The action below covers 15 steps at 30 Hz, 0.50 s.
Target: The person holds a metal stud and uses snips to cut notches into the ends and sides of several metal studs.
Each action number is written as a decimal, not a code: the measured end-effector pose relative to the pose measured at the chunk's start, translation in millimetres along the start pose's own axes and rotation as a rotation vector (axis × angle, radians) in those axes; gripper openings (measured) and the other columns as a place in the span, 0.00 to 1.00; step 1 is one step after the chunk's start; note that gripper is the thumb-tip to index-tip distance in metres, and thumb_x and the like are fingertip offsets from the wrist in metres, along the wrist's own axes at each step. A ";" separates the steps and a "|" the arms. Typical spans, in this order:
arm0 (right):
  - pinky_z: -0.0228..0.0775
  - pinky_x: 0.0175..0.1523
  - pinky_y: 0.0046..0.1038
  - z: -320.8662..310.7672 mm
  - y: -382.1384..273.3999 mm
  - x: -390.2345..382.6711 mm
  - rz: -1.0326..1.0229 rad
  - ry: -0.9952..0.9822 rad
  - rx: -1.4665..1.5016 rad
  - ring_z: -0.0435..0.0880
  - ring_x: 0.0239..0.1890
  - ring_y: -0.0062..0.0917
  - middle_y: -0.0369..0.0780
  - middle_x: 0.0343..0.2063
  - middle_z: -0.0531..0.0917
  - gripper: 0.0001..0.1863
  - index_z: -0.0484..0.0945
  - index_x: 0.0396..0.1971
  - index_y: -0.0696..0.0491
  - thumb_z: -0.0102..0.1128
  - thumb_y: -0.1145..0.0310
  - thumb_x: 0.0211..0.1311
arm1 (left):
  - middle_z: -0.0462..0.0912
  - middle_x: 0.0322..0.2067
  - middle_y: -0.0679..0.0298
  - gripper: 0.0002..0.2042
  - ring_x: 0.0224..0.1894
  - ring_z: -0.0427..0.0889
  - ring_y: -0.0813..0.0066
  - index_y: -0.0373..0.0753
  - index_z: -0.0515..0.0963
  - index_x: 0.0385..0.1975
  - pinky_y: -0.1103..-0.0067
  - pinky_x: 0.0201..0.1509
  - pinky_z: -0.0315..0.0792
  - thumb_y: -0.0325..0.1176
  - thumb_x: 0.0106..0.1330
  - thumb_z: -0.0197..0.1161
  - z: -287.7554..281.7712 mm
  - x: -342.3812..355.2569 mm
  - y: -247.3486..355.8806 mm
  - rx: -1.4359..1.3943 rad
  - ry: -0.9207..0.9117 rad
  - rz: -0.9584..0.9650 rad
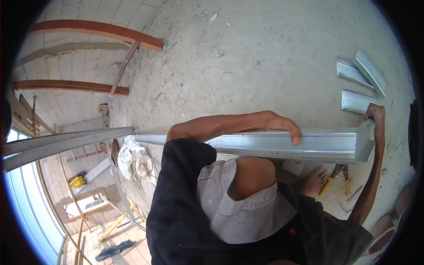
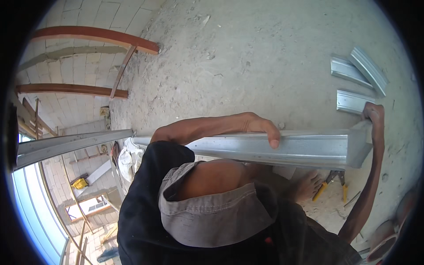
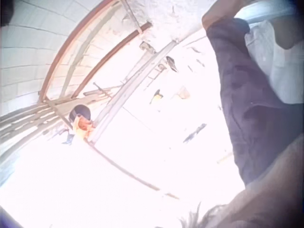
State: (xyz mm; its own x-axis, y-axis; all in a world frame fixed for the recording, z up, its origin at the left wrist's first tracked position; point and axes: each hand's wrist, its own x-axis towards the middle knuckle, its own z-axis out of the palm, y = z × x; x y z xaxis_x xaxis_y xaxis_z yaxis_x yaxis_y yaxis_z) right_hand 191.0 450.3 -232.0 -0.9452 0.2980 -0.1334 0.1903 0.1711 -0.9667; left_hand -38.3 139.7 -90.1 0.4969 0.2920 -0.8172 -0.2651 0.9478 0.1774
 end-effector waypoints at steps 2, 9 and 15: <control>0.64 0.28 0.22 -62.2 -35.1 -3.0 -0.043 0.089 -0.248 0.70 0.21 0.20 0.38 0.18 0.71 0.20 0.65 0.22 0.54 0.44 0.53 0.64 | 0.61 0.63 0.43 0.45 0.59 0.64 0.50 0.31 0.66 0.61 0.62 0.54 0.64 0.51 0.40 0.68 2.0 13.4 3.4 0.070 -0.080 0.111; 0.66 0.29 0.20 -20.1 1.1 42.0 0.008 -0.282 0.395 0.74 0.24 0.19 0.39 0.22 0.75 0.21 0.70 0.27 0.55 0.44 0.52 0.69 | 0.65 0.59 0.42 0.41 0.55 0.70 0.54 0.30 0.67 0.59 0.65 0.51 0.67 0.52 0.46 0.66 -10.0 4.3 -14.1 0.010 -0.239 0.226; 0.56 0.26 0.22 147.1 -21.5 -2.0 -0.051 -0.162 0.661 0.61 0.21 0.18 0.35 0.19 0.66 0.19 0.62 0.22 0.52 0.48 0.56 0.68 | 0.62 0.61 0.42 0.43 0.59 0.66 0.53 0.31 0.66 0.61 0.63 0.53 0.66 0.52 0.44 0.66 -3.5 6.0 -18.6 -0.122 -0.277 0.275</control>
State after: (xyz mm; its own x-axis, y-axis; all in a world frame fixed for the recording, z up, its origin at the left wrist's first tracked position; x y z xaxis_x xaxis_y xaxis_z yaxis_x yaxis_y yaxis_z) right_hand 149.8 307.9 -243.1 -0.9862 0.1519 -0.0654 -0.0090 -0.4438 -0.8961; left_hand -33.3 123.4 -100.2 0.5933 0.5719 -0.5665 -0.5070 0.8121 0.2889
